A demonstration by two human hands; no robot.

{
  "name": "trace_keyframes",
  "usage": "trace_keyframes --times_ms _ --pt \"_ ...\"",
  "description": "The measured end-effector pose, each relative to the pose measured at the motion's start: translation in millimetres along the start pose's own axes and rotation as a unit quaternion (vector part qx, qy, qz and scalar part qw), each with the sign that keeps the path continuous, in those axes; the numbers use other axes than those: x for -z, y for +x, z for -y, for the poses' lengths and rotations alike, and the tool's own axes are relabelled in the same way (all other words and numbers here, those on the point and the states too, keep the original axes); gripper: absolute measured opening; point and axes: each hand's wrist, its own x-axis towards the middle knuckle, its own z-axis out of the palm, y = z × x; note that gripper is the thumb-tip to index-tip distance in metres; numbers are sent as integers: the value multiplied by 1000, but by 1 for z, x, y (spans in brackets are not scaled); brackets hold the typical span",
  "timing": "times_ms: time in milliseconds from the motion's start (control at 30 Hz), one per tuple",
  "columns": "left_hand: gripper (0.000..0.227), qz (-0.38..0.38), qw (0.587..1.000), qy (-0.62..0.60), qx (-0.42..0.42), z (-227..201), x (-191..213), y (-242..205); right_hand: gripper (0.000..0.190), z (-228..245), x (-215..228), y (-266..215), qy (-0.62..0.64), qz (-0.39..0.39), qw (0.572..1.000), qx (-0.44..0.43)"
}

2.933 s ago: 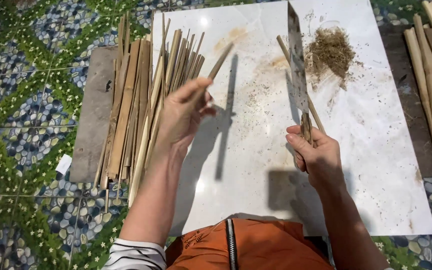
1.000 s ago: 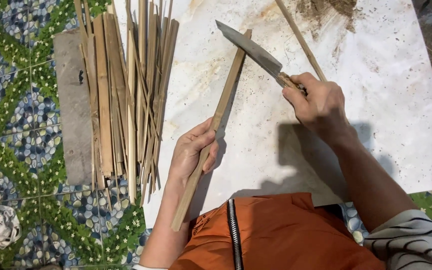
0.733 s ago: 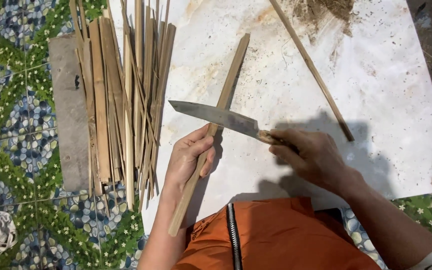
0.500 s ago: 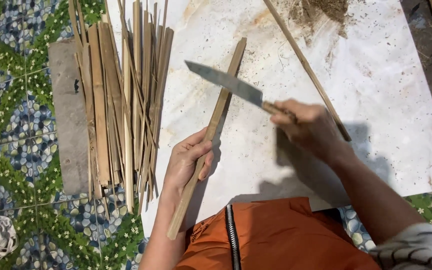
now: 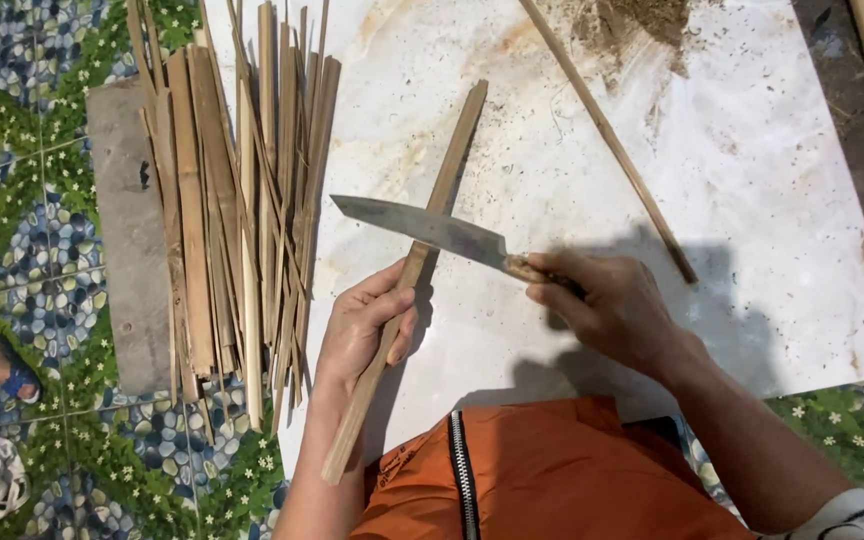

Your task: The person holds a bamboo strip in the left hand and uses a knife in the right hand to shave thin layers off the strip. The person repeatedly scrapes the knife along the length of the strip, creating wood shavings that fall onto the white work surface.

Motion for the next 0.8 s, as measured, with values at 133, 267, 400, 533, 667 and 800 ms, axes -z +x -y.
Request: trace_keyframes --times_ms 133,267,400,533,667,800 --pt "46 2 1000 -4 -3 4 1 0 21 -46 -7 13 -22 -18 1000 -8" --pt "47 -6 1000 -2 -10 1 -4 -3 18 -65 3 47 -132 -110 983 70" --pt "49 -18 999 24 -13 -6 -5 -4 17 -52 4 42 -117 -107 985 62" --pt "51 -14 1000 -13 -19 -6 -6 1 13 -2 6 13 -3 -11 1000 20" --pt "50 -12 1000 -22 -13 -3 -7 4 16 -19 -1 11 -1 8 1000 23" --pt "50 -15 1000 -14 -12 -3 -10 1 18 -67 -8 45 -85 -61 994 43"
